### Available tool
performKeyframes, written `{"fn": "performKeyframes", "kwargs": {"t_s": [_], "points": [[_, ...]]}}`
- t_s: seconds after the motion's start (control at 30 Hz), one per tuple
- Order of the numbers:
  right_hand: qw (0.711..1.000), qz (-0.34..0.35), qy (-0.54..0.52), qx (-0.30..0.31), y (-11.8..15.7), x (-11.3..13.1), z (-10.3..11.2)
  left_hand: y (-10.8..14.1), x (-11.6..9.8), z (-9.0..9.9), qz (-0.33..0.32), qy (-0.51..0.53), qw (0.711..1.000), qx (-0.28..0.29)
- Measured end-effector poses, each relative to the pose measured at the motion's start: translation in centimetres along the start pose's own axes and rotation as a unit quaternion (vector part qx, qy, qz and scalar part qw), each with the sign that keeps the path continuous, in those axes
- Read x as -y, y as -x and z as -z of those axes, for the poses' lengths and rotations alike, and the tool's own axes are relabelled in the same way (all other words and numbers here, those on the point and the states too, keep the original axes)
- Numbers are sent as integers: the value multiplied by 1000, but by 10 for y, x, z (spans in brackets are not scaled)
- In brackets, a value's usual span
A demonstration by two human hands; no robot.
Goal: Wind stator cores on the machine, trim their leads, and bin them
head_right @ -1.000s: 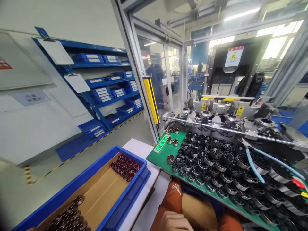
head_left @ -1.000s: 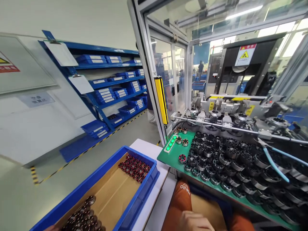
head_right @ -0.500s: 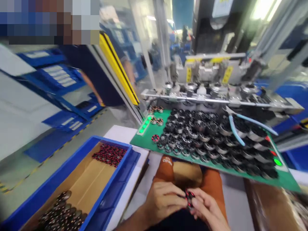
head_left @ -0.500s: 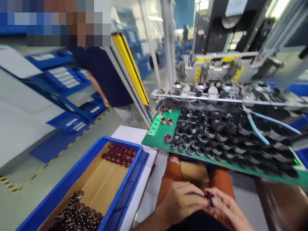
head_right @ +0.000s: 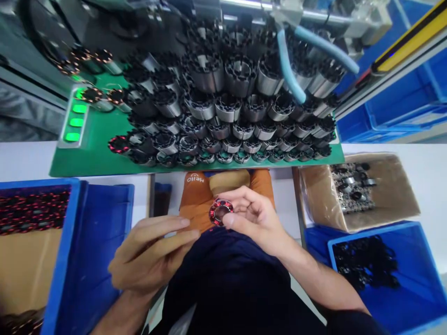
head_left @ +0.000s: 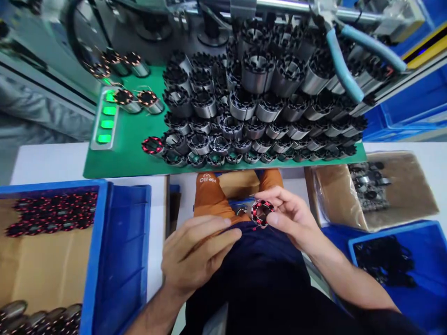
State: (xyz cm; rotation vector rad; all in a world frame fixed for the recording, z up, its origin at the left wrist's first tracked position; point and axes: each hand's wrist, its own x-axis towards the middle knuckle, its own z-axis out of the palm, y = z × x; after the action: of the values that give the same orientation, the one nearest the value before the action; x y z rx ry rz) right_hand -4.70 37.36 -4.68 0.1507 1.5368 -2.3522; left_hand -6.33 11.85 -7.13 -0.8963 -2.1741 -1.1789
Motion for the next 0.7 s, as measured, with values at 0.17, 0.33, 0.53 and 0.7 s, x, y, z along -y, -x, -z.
{"fn": "performKeyframes", "kwargs": {"t_s": [0.17, 0.33, 0.53, 0.7], "points": [[1000, 16, -13, 0, -5, 6, 0, -2, -2, -3, 34, 52, 998, 10], [999, 37, 13, -33, -5, 7, 1, -10, -11, 4, 53, 80, 995, 25], [999, 24, -31, -3, 1, 2, 4, 4, 17, -35, 135, 132, 979, 73], [999, 42, -21, 10, 7, 4, 4, 26, 45, -65, 275, 194, 936, 97]]}}
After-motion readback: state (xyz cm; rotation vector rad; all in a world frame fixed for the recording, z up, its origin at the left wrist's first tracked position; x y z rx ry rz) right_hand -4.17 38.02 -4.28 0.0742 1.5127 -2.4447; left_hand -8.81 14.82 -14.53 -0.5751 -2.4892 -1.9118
